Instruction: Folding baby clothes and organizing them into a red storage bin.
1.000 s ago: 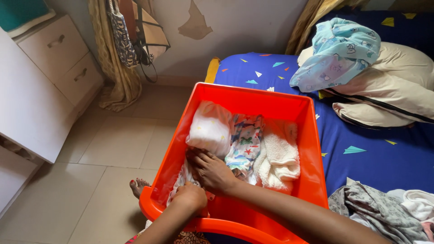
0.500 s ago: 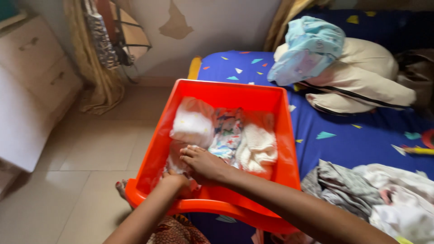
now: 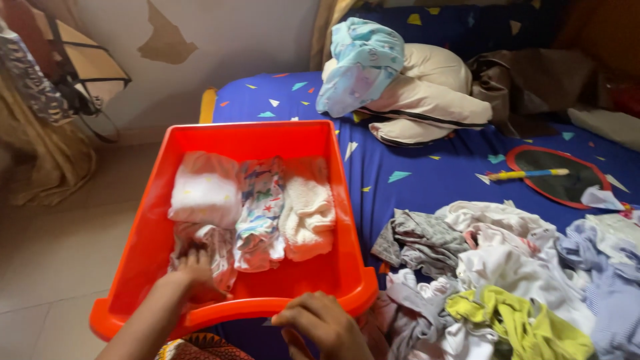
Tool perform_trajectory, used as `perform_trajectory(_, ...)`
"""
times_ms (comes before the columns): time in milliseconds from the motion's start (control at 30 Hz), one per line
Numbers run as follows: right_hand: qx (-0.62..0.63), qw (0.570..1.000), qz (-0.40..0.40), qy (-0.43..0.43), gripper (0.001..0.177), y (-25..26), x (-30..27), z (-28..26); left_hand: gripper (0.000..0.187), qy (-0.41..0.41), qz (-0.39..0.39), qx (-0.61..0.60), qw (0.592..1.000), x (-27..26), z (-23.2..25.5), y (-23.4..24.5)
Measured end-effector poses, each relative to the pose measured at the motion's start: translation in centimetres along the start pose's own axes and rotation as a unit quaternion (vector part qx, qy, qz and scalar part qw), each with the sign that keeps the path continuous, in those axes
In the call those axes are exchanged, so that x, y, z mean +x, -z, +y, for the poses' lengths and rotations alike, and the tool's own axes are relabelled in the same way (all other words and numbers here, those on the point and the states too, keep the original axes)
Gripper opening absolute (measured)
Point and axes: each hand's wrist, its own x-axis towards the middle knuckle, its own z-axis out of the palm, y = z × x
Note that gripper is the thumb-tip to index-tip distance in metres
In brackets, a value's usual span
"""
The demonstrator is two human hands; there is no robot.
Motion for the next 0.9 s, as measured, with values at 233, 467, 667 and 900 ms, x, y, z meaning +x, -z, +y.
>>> perform_trajectory(233, -0.01, 0.994, 0.097, 0.046, 0.02, 0.0, -5.1, 1.3, 0.128, -0.05, 0.07, -0.05, 0.995, -5.7, 0.1, 6.3)
perform_trajectory(467, 0.004, 0.994, 0.113, 0.009, 0.015, 1.7, -8.1, 2.1, 0.058, -0.15, 0.314, -0.278, 0.895, -21.2, 8.7, 14.0)
perform_trajectory(667, 0.079, 0.987, 0.114, -0.076, 0.014, 3.9, -8.7, 1.7, 0.039, -0.363, 0.342, -0.468, 0.729, -25.5, 17.8, 11.9)
perform_trajectory(900, 0.109, 0.949, 0.147, -0.258, 0.007, 8.3, -10.9, 3.2, 0.026, -0.351, 0.371, -0.523, 0.682, -25.7, 24.6, 8.5)
